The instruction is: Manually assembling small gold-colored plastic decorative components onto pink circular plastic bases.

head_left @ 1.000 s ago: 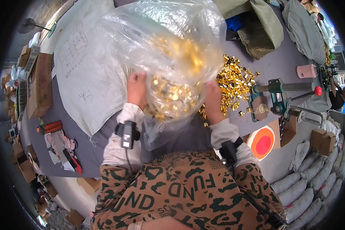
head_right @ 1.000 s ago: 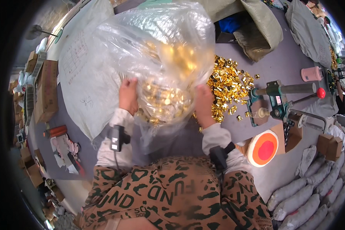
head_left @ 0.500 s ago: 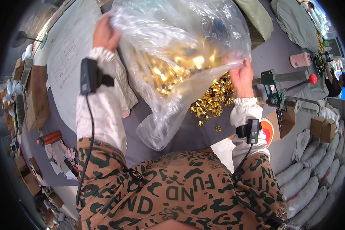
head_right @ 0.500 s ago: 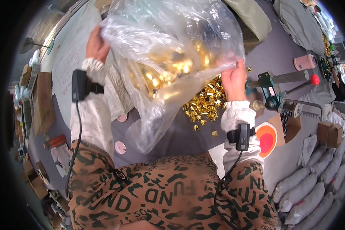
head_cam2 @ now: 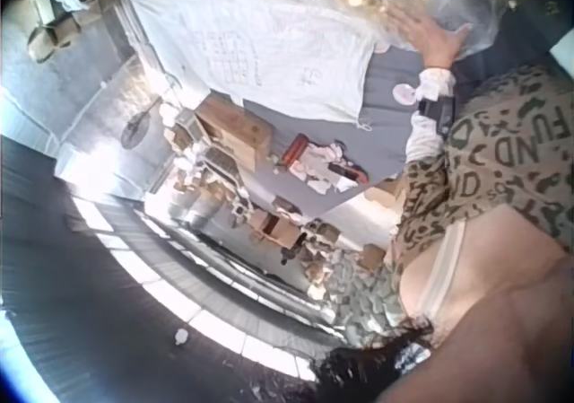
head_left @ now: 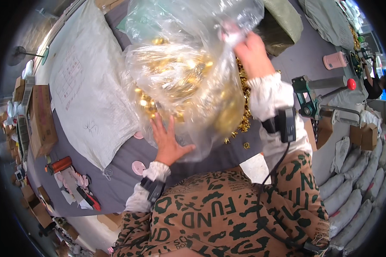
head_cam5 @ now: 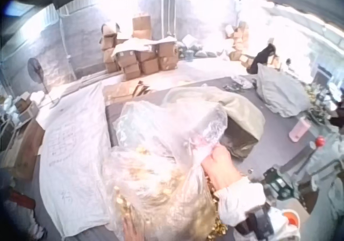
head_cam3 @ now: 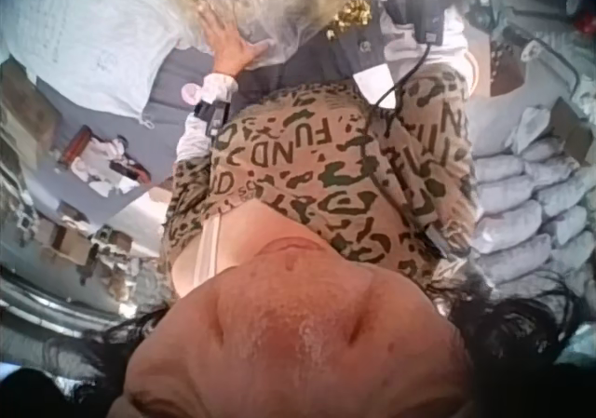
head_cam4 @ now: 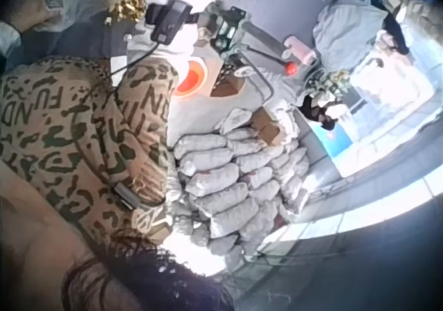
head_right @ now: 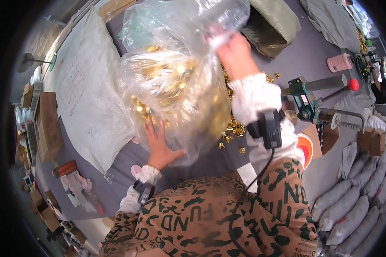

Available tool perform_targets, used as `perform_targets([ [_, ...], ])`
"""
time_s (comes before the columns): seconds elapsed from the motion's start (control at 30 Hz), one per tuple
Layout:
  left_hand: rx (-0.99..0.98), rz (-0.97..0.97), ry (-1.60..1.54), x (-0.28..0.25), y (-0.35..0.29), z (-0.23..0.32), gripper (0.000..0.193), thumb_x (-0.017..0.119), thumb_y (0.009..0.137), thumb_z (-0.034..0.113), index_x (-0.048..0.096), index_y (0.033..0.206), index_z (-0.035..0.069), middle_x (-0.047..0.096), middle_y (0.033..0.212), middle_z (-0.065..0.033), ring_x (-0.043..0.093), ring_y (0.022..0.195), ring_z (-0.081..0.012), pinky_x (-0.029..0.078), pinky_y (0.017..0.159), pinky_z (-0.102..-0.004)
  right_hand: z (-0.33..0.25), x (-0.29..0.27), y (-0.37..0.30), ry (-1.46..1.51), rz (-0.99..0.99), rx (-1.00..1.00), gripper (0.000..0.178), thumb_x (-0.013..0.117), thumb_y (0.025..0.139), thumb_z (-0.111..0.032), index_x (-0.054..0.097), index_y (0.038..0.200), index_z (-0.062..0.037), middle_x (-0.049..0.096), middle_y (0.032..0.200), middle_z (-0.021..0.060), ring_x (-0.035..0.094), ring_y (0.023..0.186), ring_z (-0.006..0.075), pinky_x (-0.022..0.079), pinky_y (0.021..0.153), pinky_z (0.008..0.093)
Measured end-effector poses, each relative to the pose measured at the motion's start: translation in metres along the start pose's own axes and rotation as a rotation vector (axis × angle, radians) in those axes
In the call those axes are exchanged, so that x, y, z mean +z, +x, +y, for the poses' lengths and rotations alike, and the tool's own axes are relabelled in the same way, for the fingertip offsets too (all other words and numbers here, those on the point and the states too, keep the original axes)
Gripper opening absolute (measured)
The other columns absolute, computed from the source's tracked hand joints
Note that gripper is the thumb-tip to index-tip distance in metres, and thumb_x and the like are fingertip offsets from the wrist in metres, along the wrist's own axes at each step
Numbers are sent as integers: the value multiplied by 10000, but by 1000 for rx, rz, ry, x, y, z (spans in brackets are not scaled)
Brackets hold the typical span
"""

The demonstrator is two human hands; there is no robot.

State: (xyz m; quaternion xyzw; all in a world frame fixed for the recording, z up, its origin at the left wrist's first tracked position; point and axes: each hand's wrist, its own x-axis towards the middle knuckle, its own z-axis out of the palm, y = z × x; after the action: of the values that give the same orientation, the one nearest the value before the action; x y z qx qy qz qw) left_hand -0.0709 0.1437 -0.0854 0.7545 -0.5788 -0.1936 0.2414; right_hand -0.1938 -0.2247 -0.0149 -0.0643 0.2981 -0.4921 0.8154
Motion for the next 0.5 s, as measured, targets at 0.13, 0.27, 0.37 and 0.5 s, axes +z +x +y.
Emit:
perform_targets([
  [0.13,52,87,138,34,66,2,1141,828,602,410,222,1511,79,73,1505,-380,26,1389,-589,133,1126,-609,-25,25,33,-763,-554,-544,352,365,998,-175,501,1270,2,598,1196,178,600,1030,297,485,858,456],
  [0.27,6,331,-22,60,137,-79,827,681,717,212,346,1442,0,203,1467,-369,84,1400,-549,93,1147,-592,-20,91,-10,-356,-636,-36,302,448,976,-115,537,1217,45,634,1163,140,602,1066,250,456,979,380],
  [0.37,94,357,4,73,185,-95,814,575,802,231,218,1483,-37,214,1499,-322,148,1433,-434,23,1163,-569,-58,14,-39,-1037,-341,-483,366,596,948,-206,567,1229,28,625,1192,98,577,1072,163,435,945,289],
  [0.5,77,499,140,77,245,-162,715,573,901,304,279,1472,-8,284,1526,-218,308,1385,-368,132,1155,-537,-71,-135,-78,-1568,-25,-821,365,500,994,-222,544,1287,-11,535,1360,153,456,1310,249,308,1114,363],
])
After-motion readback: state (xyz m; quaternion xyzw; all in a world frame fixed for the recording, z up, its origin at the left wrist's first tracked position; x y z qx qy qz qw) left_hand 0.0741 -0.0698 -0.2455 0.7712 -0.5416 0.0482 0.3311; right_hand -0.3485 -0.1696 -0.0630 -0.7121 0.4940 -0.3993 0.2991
